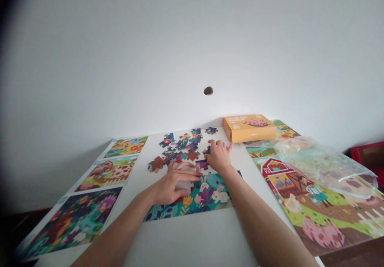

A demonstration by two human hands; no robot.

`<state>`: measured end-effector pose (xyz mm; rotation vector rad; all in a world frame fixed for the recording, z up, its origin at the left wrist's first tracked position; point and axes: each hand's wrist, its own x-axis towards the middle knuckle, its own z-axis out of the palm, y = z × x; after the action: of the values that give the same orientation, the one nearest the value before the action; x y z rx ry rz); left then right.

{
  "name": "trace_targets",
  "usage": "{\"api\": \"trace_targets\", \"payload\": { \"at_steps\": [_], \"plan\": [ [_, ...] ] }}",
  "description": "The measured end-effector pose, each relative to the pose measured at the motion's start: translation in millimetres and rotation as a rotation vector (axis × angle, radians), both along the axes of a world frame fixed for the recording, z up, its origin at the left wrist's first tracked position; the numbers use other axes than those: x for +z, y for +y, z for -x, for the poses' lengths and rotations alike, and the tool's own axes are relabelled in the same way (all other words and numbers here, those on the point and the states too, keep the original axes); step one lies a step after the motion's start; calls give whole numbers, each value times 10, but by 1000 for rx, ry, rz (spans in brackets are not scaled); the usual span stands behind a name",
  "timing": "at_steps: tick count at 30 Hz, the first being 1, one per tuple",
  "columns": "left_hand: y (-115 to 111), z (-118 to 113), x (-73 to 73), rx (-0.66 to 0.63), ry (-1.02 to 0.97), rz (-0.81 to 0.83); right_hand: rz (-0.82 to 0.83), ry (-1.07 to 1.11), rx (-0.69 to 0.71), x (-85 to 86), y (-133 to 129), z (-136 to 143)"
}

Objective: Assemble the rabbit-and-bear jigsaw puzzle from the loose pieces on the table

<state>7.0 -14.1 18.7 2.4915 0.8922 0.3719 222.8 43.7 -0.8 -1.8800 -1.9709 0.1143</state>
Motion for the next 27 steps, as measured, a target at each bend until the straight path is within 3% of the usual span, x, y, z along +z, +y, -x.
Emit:
{"api": "trace_targets", "payload": {
  "at_steps": [4,8,13,17,23,27],
  "plan": [
    [11,25,-29,78,27,-64,-71,230,117,-1,16,23],
    [83,57,-152,286,-32,-173,-150,481,207,23,-43,79],
    [197,85,-245,501,-256,-226,-6,657,488,36,-201,182],
    [208,92,-215,491,-323,-171,67,652,618,61,-293,239],
    [150,85,-136,477,-454,15,58,623,612,66,-314,239],
    [136,92,-98,442,-477,47,81,639,643,65,-314,240]
  ]
}}
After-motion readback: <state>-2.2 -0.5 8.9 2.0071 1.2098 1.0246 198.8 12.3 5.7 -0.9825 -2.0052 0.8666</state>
